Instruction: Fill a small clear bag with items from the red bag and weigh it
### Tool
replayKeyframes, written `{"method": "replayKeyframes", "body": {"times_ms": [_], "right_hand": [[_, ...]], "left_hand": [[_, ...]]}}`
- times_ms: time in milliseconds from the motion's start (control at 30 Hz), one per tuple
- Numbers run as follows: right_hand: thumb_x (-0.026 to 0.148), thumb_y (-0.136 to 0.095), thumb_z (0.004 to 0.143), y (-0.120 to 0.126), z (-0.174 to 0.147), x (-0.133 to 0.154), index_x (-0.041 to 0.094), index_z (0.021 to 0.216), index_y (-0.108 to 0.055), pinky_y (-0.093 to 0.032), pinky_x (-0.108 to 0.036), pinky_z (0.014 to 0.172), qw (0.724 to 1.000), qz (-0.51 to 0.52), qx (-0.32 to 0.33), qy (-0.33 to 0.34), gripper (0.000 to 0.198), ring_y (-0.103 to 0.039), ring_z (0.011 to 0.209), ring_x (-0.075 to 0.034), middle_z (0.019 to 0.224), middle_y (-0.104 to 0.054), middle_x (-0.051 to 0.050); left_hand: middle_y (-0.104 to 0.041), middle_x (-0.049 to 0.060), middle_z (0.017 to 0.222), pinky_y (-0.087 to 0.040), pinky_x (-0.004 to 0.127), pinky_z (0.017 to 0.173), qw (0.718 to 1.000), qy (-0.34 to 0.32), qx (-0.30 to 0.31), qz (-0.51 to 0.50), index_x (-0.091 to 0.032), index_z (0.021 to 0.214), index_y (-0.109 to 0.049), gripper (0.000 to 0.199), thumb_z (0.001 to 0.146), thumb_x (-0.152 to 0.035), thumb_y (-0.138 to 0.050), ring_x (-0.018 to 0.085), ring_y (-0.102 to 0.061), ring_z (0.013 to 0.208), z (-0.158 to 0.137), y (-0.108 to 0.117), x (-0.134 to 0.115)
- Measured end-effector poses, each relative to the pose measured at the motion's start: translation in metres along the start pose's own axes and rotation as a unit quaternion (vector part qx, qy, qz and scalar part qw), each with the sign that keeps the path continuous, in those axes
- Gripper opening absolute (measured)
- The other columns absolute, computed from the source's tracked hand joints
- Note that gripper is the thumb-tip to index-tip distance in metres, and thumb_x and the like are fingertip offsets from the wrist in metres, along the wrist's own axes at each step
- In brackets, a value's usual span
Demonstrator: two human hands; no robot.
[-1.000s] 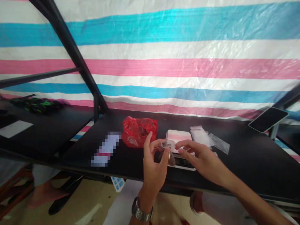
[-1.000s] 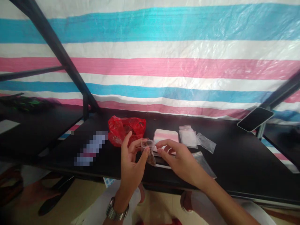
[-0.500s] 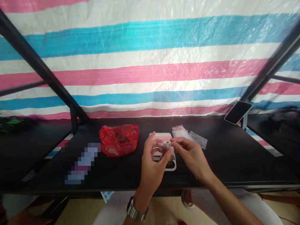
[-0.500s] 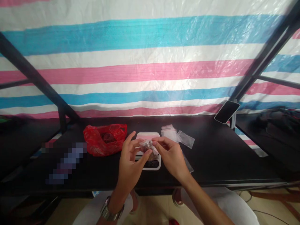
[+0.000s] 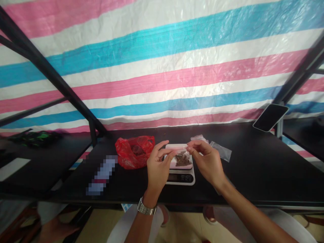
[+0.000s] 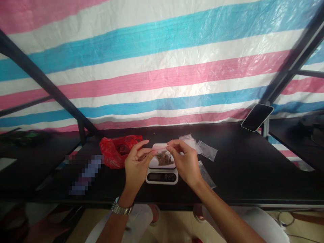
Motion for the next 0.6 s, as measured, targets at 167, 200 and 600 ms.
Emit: {"method": "replayKeyframes", "body": {"times_ms": [167, 200, 600], "right_hand": [[0.054, -0.07, 0.091, -0.011, 0.008, -0.021, 0.022, 0.098, -0.071, -0.055, -0.03, 0.063, 0.999, 0.014, 0.031, -0.034, 0.033, -0.069, 0.072, -0.019, 0.087, -0.074, -0.005], [0.053, -0.069, 0.091, -0.013, 0.011, -0.026, 0.022, 0.099, -0.071, -0.053, -0.029, 0.059, 0.998, 0.006, 0.039, -0.042, 0.032, -0.067, 0.068, -0.018, 0.086, -0.073, -0.005], [0.026, -0.061, 0.095, -0.017, 0.05, -0.052, 0.023, 0.097, -0.076, -0.049, -0.034, 0.083, 0.939, -0.324, 0.112, 0.032, 0.015, -0.071, 0.09, -0.023, 0.094, -0.079, -0.005]], "left_hand": [[-0.081, 0.003, 0.085, -0.062, 0.031, 0.075, 0.999, 0.021, 0.033, -0.003, -0.02, 0.113, -0.071, 0.033, 0.082, -0.029, -0.08, 0.02, -0.079, 0.078, 0.012, 0.0, 0.01], [-0.081, 0.004, 0.085, -0.062, 0.031, 0.075, 0.998, 0.025, 0.049, 0.012, -0.02, 0.115, -0.07, 0.034, 0.084, -0.028, -0.078, 0.02, -0.078, 0.079, 0.017, 0.0, 0.015], [-0.081, 0.004, 0.088, -0.055, 0.036, 0.083, 0.968, -0.037, 0.106, 0.226, -0.025, 0.1, -0.079, 0.024, 0.082, -0.013, -0.071, 0.024, -0.068, 0.092, 0.053, -0.006, 0.062]]}}
Point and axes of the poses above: each hand's wrist, its own z-axis towards the middle knuckle, its own y-axis out of the back of the hand, x = y × z, the point moved 2 cm from there along z, towards the middle knuckle
